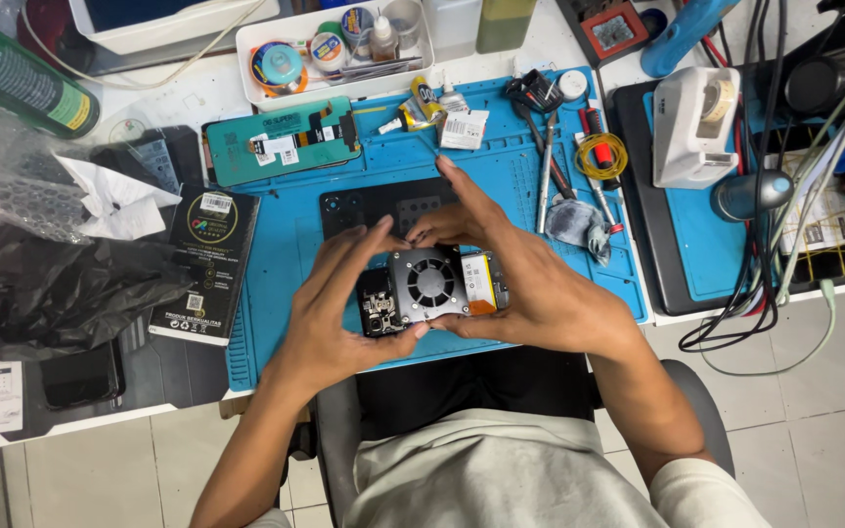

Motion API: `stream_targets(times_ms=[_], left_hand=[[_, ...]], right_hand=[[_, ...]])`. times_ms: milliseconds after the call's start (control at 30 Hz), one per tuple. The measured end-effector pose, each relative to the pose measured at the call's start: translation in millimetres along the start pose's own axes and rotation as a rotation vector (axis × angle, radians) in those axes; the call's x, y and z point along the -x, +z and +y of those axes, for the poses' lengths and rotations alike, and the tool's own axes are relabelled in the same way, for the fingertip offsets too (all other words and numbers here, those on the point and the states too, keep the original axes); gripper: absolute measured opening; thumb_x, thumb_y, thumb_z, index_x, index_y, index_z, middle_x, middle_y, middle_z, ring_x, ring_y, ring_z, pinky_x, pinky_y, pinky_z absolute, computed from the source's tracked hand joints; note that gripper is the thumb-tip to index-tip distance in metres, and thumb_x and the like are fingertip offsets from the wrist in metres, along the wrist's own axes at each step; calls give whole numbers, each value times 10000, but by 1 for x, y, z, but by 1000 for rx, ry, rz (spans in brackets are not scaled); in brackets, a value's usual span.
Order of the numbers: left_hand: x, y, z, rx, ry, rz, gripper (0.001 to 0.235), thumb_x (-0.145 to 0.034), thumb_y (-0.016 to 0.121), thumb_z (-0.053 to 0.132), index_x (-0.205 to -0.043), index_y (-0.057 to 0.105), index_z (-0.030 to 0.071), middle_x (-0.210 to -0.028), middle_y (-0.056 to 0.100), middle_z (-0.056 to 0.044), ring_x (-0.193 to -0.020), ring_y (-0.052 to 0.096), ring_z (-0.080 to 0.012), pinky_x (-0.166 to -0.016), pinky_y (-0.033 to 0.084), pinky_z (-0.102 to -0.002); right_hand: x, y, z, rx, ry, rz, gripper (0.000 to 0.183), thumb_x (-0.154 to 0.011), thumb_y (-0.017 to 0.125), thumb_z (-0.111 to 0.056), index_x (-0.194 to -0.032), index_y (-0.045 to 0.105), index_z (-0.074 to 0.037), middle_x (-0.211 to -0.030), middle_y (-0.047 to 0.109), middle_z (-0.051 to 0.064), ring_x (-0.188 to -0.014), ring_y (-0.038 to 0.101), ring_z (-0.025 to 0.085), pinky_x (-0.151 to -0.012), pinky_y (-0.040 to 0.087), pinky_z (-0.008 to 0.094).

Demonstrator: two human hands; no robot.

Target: The person applies adhesive to the edges of a disassembled smartphone chassis, then uses a small fan to cool or dry the interior. The person handles the phone chassis, adhesive tube, and fan throughout the clip.

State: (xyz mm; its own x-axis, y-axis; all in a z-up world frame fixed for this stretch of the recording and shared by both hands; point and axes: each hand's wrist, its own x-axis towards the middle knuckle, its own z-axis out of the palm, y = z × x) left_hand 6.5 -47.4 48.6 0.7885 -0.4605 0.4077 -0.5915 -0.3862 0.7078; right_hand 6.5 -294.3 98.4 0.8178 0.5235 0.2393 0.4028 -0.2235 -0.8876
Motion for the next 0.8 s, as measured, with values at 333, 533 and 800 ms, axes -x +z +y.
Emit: stream_targets(times_ms=[333, 533, 800], left_hand=[[25, -40, -28, 33, -202, -174, 1424, -560, 969, 422, -1608, 111, -16, -1499, 505, -216, -1419, 469, -389, -1193, 353, -516], [42, -31, -36, -37, -366, -285, 1382, -579, 986, 398, -1590, 122, 22, -1458, 508, -221, -1388, 455, -406, -1151, 371, -499], [33, -20, -36, -31, -322, -295, 1378, -586, 966, 333, -1604, 85, 36, -1446, 546, -169, -1379, 443, -384, -1171, 342, -501]], right_hand=[[-34, 37, 4, -27, 0, -150, 1224, -801, 890, -99, -1663, 21, -75, -1448, 575, 167, -1332, 612, 295, -1219, 454, 460], [-40, 54, 9, -64, 27, -295, 1209, -811, 879, -94, -1649, 8, -58, -1448, 551, 197, -1321, 597, 312, -1178, 441, 457], [-29, 6, 21, 165, 47, -18, 1259, -724, 909, -32, -1654, 61, -87, -1410, 610, 180, -1280, 644, 287, -1157, 493, 406]])
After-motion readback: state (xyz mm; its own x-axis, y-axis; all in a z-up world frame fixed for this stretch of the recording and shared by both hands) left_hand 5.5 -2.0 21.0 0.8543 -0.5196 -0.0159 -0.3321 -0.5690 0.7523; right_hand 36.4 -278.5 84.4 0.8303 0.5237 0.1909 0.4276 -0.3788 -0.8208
